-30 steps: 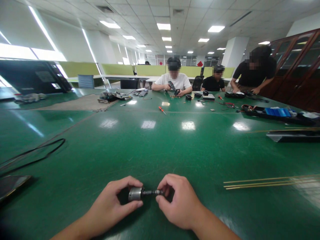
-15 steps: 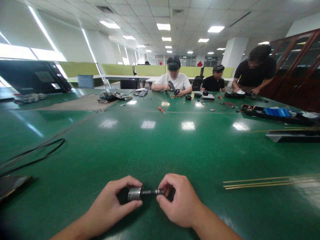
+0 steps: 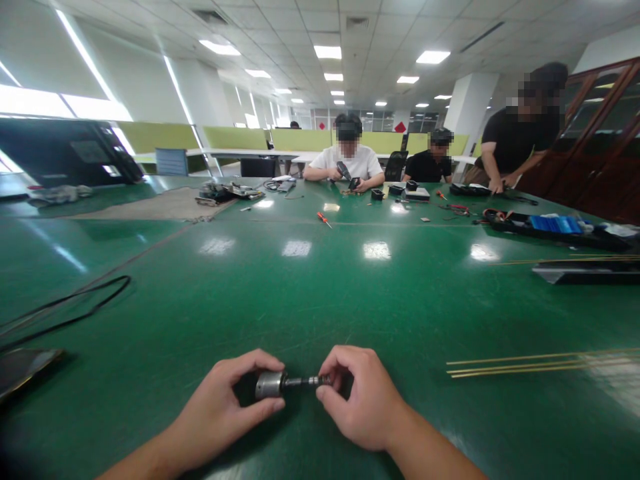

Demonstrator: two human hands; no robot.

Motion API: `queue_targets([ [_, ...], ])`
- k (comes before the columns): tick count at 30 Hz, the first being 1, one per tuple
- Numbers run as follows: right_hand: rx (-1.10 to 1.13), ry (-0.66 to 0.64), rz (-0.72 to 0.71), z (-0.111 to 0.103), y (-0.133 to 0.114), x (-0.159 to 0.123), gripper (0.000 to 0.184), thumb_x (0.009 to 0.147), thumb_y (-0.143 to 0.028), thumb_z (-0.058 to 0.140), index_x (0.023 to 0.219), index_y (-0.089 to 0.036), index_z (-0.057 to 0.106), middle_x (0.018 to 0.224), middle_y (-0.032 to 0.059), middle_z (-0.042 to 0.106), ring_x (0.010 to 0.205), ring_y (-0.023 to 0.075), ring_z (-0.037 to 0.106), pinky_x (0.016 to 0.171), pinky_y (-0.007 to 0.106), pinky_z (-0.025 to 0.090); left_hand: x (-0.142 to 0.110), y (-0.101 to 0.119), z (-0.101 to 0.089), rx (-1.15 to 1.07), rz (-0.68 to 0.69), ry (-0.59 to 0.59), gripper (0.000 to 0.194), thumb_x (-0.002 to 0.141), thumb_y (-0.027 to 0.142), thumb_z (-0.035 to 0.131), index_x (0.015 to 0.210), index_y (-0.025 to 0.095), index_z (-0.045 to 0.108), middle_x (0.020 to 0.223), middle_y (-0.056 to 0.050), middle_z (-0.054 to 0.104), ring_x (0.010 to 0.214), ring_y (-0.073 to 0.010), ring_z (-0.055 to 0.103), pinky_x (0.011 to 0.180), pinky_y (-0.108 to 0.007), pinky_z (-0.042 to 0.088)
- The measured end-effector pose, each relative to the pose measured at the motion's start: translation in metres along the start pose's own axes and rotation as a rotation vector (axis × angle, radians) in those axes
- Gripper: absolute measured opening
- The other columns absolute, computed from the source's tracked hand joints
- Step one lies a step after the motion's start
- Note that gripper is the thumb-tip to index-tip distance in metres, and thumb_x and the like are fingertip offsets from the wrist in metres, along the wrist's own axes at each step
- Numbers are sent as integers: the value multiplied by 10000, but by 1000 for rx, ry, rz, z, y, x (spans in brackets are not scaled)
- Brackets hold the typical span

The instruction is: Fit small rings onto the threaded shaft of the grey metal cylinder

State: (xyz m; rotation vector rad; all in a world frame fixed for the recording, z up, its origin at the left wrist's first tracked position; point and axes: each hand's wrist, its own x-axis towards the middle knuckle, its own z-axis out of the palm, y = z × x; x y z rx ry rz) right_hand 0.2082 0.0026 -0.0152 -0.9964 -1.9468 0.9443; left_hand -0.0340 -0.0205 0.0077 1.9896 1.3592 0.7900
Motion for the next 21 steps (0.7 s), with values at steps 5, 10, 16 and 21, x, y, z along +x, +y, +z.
queue_targets([
  [5, -4, 3, -16, -1, 0, 1, 85, 725, -123, 654, 780, -187, 641, 691, -3, 653, 653, 161, 625, 655, 265, 461, 0, -1, -1, 10, -2, 4, 205, 761, 275, 749, 948, 215, 693, 823, 15, 712, 762, -178, 656, 711, -260, 463],
  [10, -12, 7, -17, -3, 0, 0, 73, 726, -133, 646, 768, -191, 629, 686, -2, 649, 653, 164, 619, 657, 270, 460, 0, -3, 0, 6, -3, 20, 209, 757, 275, 746, 948, 214, 686, 804, 18, 705, 741, -175, 650, 697, -258, 459],
  [16, 25, 10, -7, -4, 1, 1, 73, 728, -127, 632, 766, -187, 619, 684, -2, 637, 648, 159, 604, 646, 263, 454, 0, -5, 0, 10, -3, 21, 214, 757, 281, 750, 950, 215, 686, 816, 19, 706, 751, -175, 650, 704, -261, 456],
  [21, 53, 19, 5, -5, 3, 2, 66, 730, -135, 623, 763, -190, 608, 672, -6, 621, 646, 156, 583, 627, 256, 443, 1, -6, -1, 10, -27, 15, 215, 770, 294, 744, 958, 215, 679, 820, 19, 701, 751, -173, 644, 699, -258, 453],
])
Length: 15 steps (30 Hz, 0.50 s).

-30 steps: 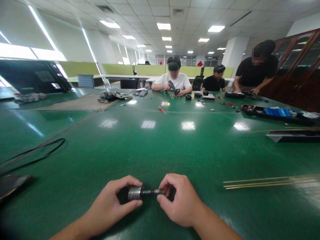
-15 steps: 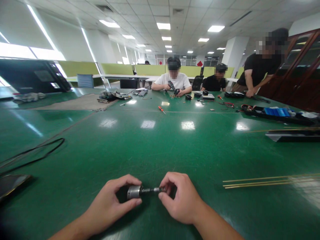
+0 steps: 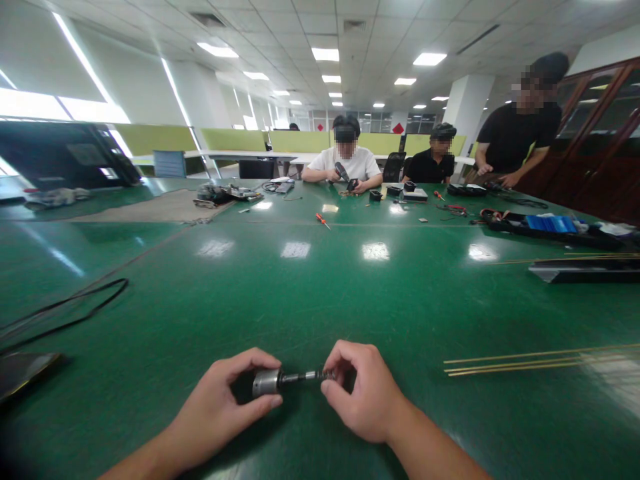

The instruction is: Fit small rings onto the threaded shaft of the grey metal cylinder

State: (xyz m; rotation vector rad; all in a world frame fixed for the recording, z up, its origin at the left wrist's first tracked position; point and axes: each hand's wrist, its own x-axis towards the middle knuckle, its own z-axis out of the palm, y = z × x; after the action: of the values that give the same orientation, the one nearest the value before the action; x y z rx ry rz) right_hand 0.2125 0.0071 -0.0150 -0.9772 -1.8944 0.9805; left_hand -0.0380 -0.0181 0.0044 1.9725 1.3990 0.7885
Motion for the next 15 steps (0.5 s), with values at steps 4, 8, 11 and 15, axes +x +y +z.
queue_targets([
  [4, 84, -2, 10, -4, 6, 0, 29, 731, -180, 627, 738, -188, 600, 651, -6, 591, 635, 150, 546, 591, 246, 414, -1, -2, -1, -5, -29, 29, 213, 780, 319, 737, 946, 208, 662, 820, 10, 693, 752, -179, 641, 699, -262, 457],
  [8, 389, -4, 76, -7, 18, 0, 148, 757, -287, 588, 662, -195, 522, 552, -26, 505, 504, 119, 426, 487, 230, 323, 0, -5, -2, -60, -82, 76, 245, 786, 345, 740, 961, 205, 642, 856, -4, 690, 794, -191, 649, 720, -272, 468],
  [11, 550, 67, 106, -7, 26, 3, 257, 801, -367, 537, 610, -209, 470, 484, -31, 451, 452, 120, 366, 442, 238, 239, 1, -5, -3, -124, -123, 96, 269, 786, 360, 738, 972, 198, 631, 869, -14, 682, 800, -195, 650, 714, -274, 477],
  [15, 540, 114, 106, -5, 25, 9, 398, 879, -411, 474, 534, -220, 423, 441, -36, 383, 473, 133, 390, 495, 262, 295, 4, -6, -2, -218, -154, 107, 301, 820, 400, 702, 1018, 187, 623, 889, -26, 685, 822, -196, 659, 746, -282, 508],
])
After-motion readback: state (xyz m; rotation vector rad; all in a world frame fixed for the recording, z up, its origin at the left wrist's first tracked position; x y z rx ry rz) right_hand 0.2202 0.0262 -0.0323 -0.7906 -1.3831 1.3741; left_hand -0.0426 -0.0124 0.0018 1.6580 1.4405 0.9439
